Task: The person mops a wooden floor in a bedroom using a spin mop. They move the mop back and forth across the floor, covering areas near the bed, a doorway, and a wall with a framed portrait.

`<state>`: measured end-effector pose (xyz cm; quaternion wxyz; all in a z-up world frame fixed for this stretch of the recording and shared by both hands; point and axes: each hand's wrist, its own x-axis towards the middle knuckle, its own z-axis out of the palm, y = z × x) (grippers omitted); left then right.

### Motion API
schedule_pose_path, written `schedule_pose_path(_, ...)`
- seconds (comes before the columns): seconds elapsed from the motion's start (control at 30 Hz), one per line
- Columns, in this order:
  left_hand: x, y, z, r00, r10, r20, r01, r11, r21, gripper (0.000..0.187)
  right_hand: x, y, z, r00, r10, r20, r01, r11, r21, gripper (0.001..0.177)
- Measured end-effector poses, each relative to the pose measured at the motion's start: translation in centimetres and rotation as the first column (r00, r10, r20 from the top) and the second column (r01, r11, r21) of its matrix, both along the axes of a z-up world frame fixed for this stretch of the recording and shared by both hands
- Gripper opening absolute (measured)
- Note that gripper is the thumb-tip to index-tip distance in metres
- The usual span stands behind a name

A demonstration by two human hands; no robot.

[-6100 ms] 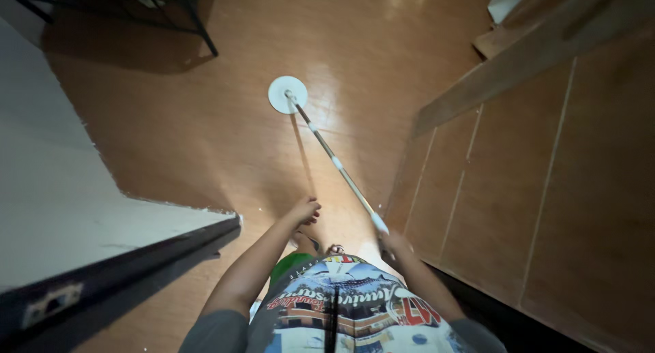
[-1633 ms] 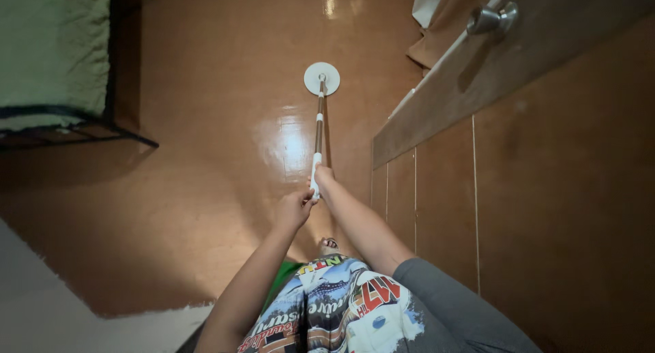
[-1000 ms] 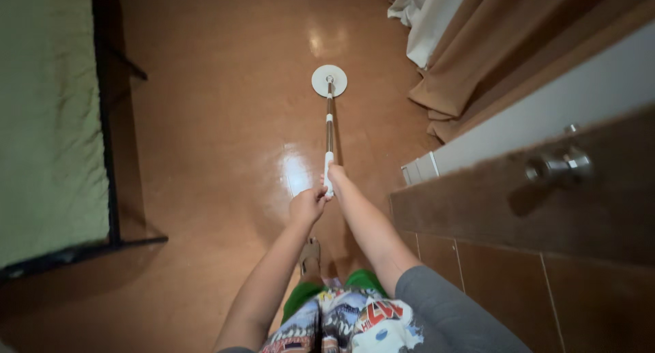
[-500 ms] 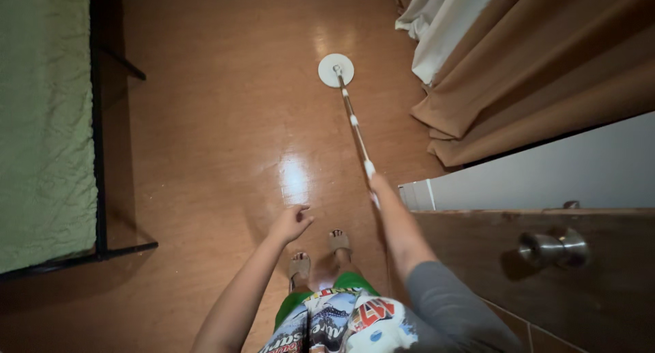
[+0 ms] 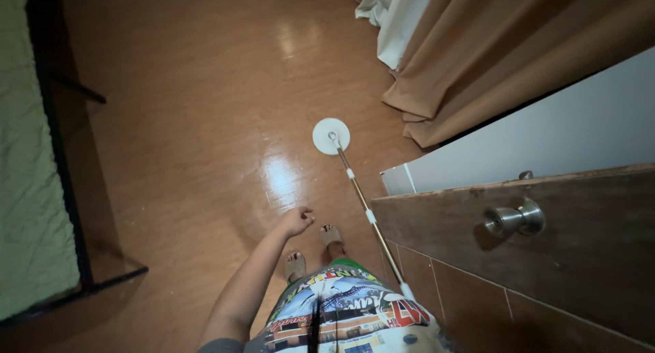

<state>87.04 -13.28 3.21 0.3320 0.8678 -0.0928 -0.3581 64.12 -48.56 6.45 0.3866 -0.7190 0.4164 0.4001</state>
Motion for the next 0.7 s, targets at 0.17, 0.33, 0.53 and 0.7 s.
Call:
schedule_pose_path(0.17,-0.1,0.8,0.2,1.000,0.012,-0.005,-0.012,1.000,-0.024,0.056,1.2,-0.6,2.3,1.000,-0.016,-0.023,0.016,1.000,-0.005,0.046)
schedule_pose_path(0.33,-1.3,4.2,0.6,0.994,0.105,-0.039,-0.106,0.993,-0.048,0.056,4.6,-1.0,-0.2,0.996,-0.017,0.091,0.015,1.000,0.025,0.041)
schedule_pose_path(0.53,-3.8,7.5,1.3,0.948,0.315,-0.051,-0.318,0.945,-0.069,0.056,26.4,4.2,-3.7,0.965,-0.147,0.216,0.116,0.982,0.146,0.039)
schedule_pose_path(0.7,-8.9,8.6,1.5,0.854,0.519,-0.039,-0.519,0.843,-0.141,0.052,37.9,7.8,-1.4,0.954,-0.141,0.266,0.096,0.980,0.174,0.039)
